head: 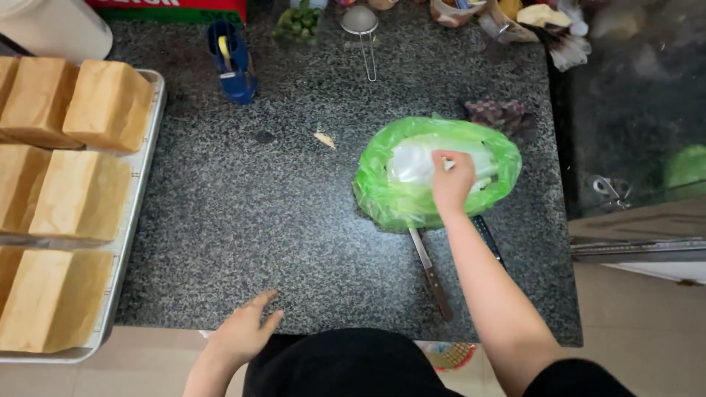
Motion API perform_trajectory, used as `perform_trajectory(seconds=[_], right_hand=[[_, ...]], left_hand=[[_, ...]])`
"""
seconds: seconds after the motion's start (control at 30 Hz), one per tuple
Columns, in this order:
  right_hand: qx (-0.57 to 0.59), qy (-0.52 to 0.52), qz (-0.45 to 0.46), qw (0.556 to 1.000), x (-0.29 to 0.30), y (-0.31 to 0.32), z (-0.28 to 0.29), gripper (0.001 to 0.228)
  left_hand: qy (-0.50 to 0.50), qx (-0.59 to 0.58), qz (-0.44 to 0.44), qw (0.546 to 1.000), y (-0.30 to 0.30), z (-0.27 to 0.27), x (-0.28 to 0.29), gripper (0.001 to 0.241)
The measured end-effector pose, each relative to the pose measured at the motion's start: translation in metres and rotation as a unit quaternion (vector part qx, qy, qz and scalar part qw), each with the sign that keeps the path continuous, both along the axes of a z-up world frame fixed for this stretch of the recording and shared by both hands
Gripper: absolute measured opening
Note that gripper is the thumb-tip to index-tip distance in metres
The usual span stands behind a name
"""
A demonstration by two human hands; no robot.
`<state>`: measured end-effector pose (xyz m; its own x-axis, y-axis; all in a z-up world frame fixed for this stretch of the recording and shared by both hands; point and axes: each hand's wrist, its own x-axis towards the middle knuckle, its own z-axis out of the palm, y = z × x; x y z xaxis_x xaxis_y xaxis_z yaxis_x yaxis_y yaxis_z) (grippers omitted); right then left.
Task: Packaging loaves of bread into plastic bags and sealing them with tape.
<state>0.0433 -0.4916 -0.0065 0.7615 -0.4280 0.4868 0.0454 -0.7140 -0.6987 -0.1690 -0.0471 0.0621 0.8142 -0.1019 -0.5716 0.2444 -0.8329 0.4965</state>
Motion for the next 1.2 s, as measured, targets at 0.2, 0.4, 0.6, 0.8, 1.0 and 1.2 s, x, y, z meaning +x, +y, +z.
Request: perform_trajectory(seconds=[0.2,0.4,0.6,0.8,1.0,1.2], right_hand=[[0.120,-0.091,-0.035,0.988,-0.036,0.009,0.104,0.013],[-0.070,-0.190,0.007,0.979,-0.090,0.105,0.220,0.016],[-0.099,-0.151,0.172,0.968,-0.112,0.265,0.257,0.019],[-0.029,-0.089,0.273,0.957,-0.109,0.352,0.247,0.024],[0.267,0.053,0.367,0.890,-0.099,0.367,0.218,0.030],[0.240,0.169,0.296,0.909,-0.087,0.338,0.189,0.014]], left_hand=[[-0.037,0.040,-0.058,0.997,-0.012,0.037,0.036,0.063],[-0.235,-0.201,-0.130,0.942,-0.021,0.084,0.076,0.056],[-0.401,-0.386,-0.041,0.830,0.011,0.168,0.089,0.078],[-0.257,-0.459,0.127,0.841,0.092,0.138,0.103,0.023],[-0.230,-0.418,0.219,0.851,0.144,0.132,0.104,0.039],[-0.210,-0.405,0.221,0.862,0.146,0.126,0.109,0.049]])
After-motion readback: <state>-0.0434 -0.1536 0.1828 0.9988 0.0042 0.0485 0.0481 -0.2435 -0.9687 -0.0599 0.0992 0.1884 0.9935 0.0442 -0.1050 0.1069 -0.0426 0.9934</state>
